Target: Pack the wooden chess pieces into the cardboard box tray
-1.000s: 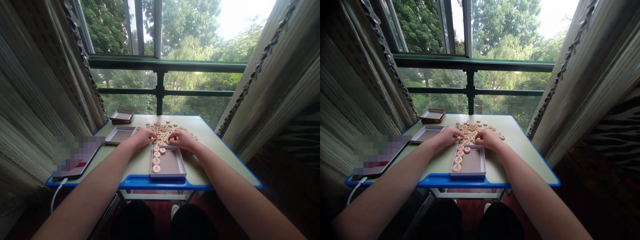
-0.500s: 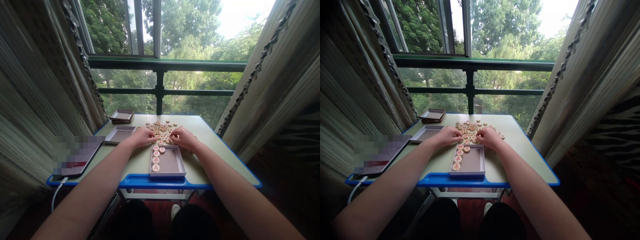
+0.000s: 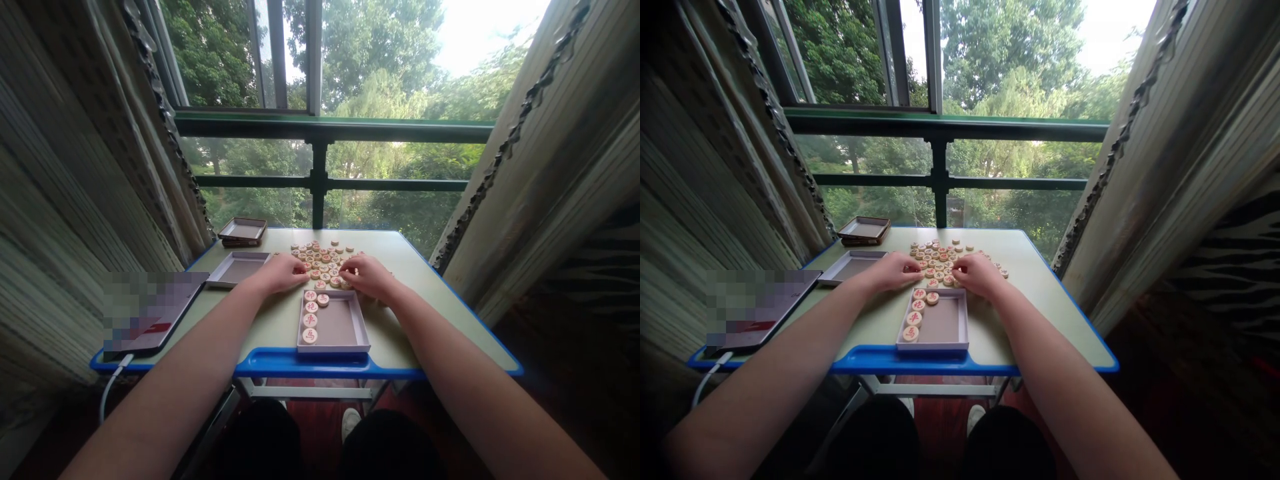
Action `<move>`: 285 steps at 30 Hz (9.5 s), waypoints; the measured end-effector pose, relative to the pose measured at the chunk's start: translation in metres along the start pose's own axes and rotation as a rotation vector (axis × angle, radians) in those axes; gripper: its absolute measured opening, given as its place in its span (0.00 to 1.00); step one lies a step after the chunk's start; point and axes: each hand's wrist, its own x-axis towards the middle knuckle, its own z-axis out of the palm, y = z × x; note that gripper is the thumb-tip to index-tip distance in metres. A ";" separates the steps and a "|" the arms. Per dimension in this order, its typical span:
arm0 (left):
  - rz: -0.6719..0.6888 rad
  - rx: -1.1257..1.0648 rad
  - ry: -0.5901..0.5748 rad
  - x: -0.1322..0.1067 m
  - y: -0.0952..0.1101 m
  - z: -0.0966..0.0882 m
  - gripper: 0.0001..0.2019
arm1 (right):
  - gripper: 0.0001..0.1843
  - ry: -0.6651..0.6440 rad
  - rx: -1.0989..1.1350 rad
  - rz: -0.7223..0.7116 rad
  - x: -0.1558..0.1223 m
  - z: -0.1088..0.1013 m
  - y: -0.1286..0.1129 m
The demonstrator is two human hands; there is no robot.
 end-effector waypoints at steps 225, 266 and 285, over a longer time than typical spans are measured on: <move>0.118 -0.087 -0.009 -0.006 0.022 0.000 0.14 | 0.08 -0.443 -0.045 -0.028 -0.025 -0.027 -0.063; 0.120 -0.135 -0.041 -0.006 0.023 0.000 0.12 | 0.11 -0.579 0.386 -0.217 -0.028 -0.026 -0.066; 0.113 -0.132 -0.015 -0.007 0.023 -0.001 0.11 | 0.12 -0.508 0.276 -0.168 -0.026 -0.031 -0.061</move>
